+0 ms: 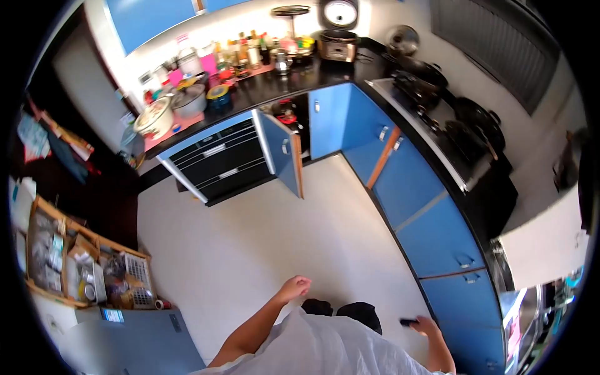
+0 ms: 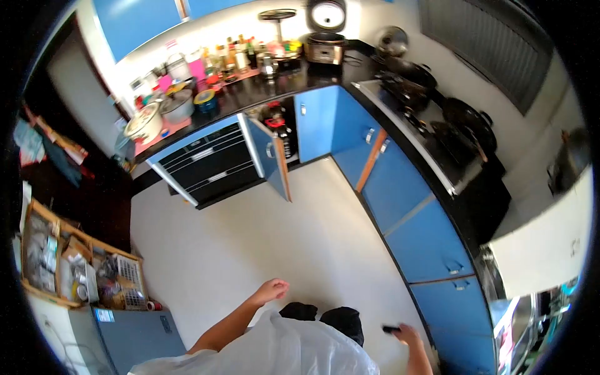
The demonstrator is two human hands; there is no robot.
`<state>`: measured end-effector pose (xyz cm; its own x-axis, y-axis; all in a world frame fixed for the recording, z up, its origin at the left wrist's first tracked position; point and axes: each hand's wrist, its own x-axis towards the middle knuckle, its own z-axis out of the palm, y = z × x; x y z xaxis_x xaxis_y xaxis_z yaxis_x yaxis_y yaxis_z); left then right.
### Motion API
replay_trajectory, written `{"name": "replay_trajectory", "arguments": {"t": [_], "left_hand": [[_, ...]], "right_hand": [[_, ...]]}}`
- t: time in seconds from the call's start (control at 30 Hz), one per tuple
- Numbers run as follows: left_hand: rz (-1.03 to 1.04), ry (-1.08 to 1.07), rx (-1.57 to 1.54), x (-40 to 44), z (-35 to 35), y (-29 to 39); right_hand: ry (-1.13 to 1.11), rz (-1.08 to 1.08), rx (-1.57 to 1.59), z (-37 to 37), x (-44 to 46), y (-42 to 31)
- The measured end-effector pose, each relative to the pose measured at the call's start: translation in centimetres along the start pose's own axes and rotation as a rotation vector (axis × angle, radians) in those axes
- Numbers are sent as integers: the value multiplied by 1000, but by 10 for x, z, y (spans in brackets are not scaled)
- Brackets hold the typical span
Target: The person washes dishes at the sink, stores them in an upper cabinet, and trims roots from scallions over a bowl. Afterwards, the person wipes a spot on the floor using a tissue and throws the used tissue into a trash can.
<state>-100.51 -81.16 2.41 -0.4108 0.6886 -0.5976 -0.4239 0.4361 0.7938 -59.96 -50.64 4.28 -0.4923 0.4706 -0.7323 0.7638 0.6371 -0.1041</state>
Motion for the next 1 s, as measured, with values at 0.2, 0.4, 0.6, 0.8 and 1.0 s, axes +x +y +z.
{"name": "replay_trajectory", "arguments": {"t": [0.2, 0.4, 0.6, 0.8, 1.0], "left_hand": [[321, -59, -344, -55, -52, 105], [862, -26, -608, -74, -113, 170], [970, 63, -677, -64, -197, 192], [1060, 234, -733, -55, -276, 229], [1368, 418, -641, -113, -340, 239]], "right_hand": [[657, -970, 340, -159, 32, -329], [742, -1490, 189, -222, 11, -500], [647, -1731, 249, -246, 61, -600], [411, -1866, 374, -303, 107, -685], [285, -1908, 309, -325, 150, -755]]}}
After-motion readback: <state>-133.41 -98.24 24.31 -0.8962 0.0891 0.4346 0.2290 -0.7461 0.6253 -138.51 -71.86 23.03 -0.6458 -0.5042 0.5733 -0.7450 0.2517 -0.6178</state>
